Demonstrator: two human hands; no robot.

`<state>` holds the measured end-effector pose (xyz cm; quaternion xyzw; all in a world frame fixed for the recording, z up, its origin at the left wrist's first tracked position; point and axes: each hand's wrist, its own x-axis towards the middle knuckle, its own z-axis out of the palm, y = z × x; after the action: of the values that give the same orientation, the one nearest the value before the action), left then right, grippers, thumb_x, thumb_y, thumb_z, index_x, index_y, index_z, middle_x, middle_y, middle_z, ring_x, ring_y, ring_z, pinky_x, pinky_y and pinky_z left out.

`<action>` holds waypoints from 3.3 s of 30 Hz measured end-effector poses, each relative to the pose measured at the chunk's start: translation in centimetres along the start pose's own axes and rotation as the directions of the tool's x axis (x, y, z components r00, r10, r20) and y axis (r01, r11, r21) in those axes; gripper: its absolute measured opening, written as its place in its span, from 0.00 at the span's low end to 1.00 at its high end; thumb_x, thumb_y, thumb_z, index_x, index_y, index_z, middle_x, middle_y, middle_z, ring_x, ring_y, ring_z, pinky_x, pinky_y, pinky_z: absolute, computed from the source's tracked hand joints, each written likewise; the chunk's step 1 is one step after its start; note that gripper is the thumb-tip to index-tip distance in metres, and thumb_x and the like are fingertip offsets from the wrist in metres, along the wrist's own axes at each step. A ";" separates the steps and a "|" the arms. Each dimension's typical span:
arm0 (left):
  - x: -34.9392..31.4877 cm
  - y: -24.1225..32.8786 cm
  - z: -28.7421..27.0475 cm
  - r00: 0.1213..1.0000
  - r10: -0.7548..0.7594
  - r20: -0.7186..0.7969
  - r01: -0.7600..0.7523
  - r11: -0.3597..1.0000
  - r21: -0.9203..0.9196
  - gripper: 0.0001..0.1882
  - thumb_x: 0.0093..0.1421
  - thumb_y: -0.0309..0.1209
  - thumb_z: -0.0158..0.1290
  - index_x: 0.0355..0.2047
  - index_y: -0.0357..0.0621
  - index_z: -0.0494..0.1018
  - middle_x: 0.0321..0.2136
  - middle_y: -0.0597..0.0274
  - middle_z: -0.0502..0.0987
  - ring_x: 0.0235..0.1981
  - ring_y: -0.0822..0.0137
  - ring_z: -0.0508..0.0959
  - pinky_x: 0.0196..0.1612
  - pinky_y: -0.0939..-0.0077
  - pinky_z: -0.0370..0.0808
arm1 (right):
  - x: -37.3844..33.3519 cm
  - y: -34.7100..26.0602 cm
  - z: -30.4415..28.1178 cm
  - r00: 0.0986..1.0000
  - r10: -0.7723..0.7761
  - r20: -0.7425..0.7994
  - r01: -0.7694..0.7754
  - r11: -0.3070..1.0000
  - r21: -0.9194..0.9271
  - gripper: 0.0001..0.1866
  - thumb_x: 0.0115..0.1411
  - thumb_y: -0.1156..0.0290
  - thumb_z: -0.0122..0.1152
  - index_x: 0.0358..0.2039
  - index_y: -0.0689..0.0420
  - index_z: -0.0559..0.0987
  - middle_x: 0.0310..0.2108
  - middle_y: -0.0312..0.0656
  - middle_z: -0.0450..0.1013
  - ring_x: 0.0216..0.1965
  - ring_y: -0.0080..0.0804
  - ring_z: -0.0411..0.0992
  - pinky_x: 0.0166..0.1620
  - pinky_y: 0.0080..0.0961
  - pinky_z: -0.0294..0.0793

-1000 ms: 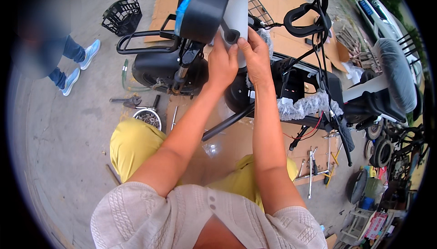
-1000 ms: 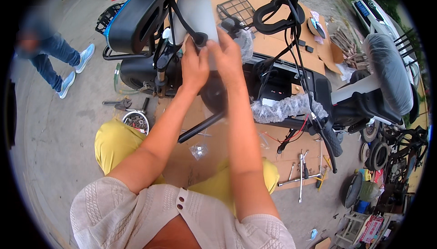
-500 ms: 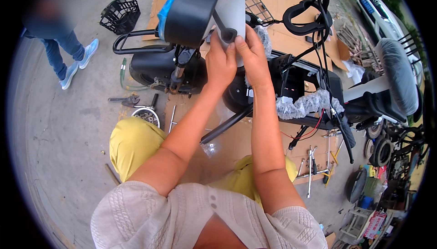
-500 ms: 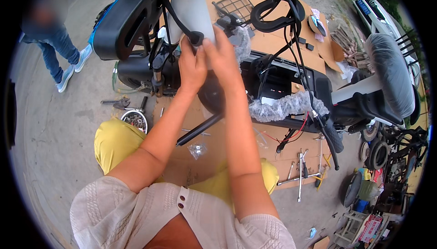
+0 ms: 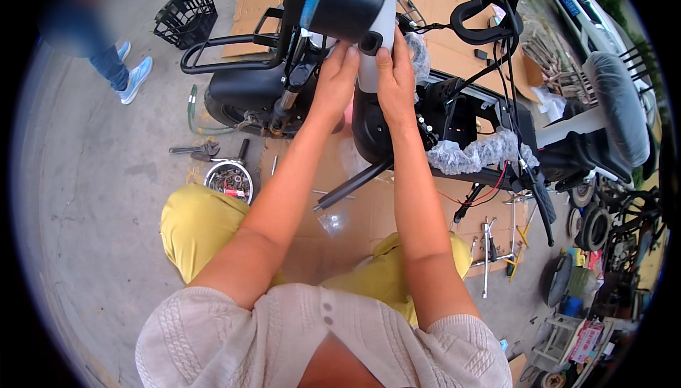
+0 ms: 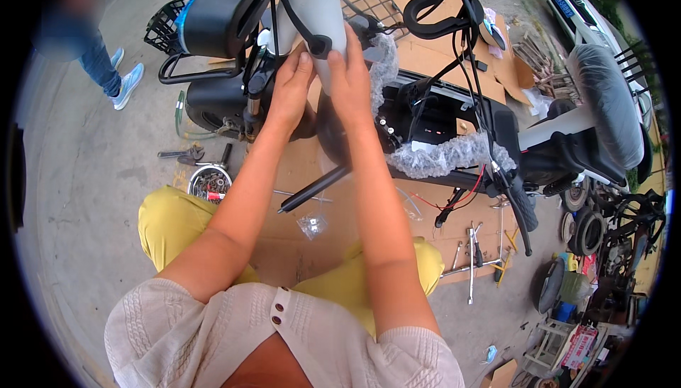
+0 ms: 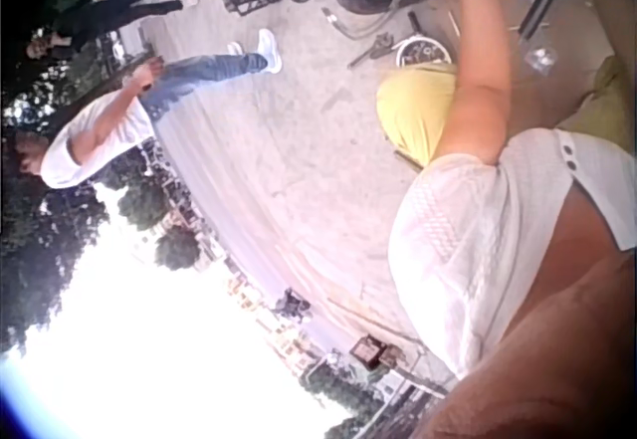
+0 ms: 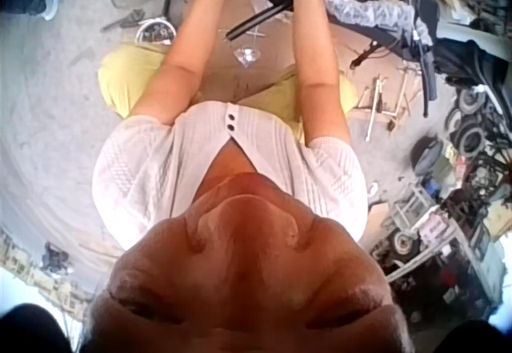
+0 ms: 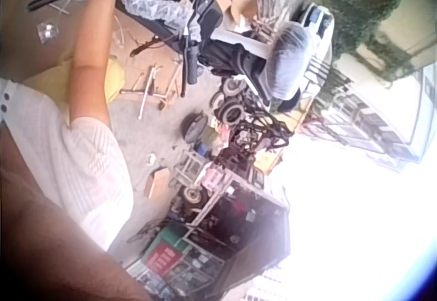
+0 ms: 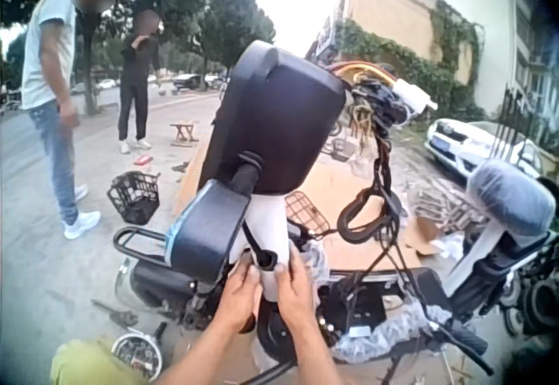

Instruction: The person connects electrical wires to the handlebar assembly of an electric scooter. They then secure the wiring and components using zip ties and a screwdriver, tightening the fasteners to complete the assembly.

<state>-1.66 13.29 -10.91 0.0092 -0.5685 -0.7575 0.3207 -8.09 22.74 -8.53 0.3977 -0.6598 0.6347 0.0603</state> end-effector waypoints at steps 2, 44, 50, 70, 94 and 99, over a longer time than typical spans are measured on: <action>0.3 0.1 -0.2 1.000 -0.026 -0.002 0.026 0.998 0.053 0.27 0.72 0.39 0.40 0.64 0.33 0.57 0.60 0.52 0.65 0.61 0.62 0.65 0.65 0.66 0.60 | -0.2 -0.2 0.1 1.000 0.019 0.021 -0.018 1.000 -0.006 0.29 0.70 0.64 0.48 0.66 0.66 0.57 0.64 0.48 0.59 0.65 0.34 0.55 0.66 0.29 0.50; 0.7 0.1 0.9 0.994 -0.103 -0.042 0.081 0.930 -0.358 0.26 0.72 0.44 0.38 0.62 0.39 0.59 0.58 0.58 0.66 0.61 0.63 0.64 0.65 0.65 0.57 | 0.5 -0.6 -0.6 0.988 0.094 0.123 -0.097 0.995 0.023 0.36 0.58 0.69 0.55 0.66 0.64 0.57 0.62 0.60 0.61 0.64 0.49 0.61 0.63 0.33 0.58; 0.6 0.1 2.6 0.977 -0.123 -0.172 0.130 0.991 0.029 0.22 0.74 0.37 0.31 0.59 0.37 0.62 0.55 0.54 0.70 0.56 0.65 0.68 0.60 0.69 0.64 | -0.2 2.1 0.4 0.992 -0.069 -0.106 0.053 0.988 -0.144 0.30 0.64 0.62 0.52 0.61 0.65 0.61 0.53 0.61 0.68 0.56 0.57 0.68 0.58 0.39 0.65; 0.5 0.5 2.0 0.954 -0.249 -0.167 0.199 0.943 -0.267 0.23 0.73 0.40 0.34 0.61 0.36 0.60 0.55 0.56 0.68 0.57 0.66 0.68 0.60 0.69 0.64 | 1.4 0.7 -0.6 0.992 0.125 0.037 -0.129 0.974 0.184 0.25 0.53 0.73 0.64 0.50 0.64 0.68 0.44 0.44 0.71 0.48 0.31 0.68 0.53 0.27 0.66; -0.3 0.8 2.0 0.994 0.087 -0.059 -0.076 0.982 0.175 0.28 0.64 0.32 0.45 0.63 0.37 0.57 0.58 0.53 0.66 0.60 0.63 0.65 0.62 0.69 0.61 | 1.7 -0.4 -1.9 0.932 0.285 0.223 -0.355 0.843 0.404 0.30 0.56 0.73 0.65 0.59 0.64 0.69 0.50 0.40 0.73 0.50 0.27 0.69 0.55 0.24 0.67; 0.2 1.1 1.3 0.995 0.076 -0.071 -0.048 0.942 0.333 0.32 0.56 0.27 0.54 0.60 0.36 0.60 0.53 0.48 0.71 0.54 0.59 0.72 0.56 0.69 0.67 | 1.5 -0.7 -2.0 0.919 0.302 0.252 -0.386 0.813 0.436 0.27 0.63 0.75 0.56 0.62 0.65 0.66 0.53 0.40 0.71 0.53 0.26 0.68 0.57 0.23 0.64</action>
<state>-1.85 14.18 -9.43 0.0765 -0.6739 -0.6397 0.3616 -9.55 23.95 -6.73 0.3266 -0.5466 0.7412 -0.2126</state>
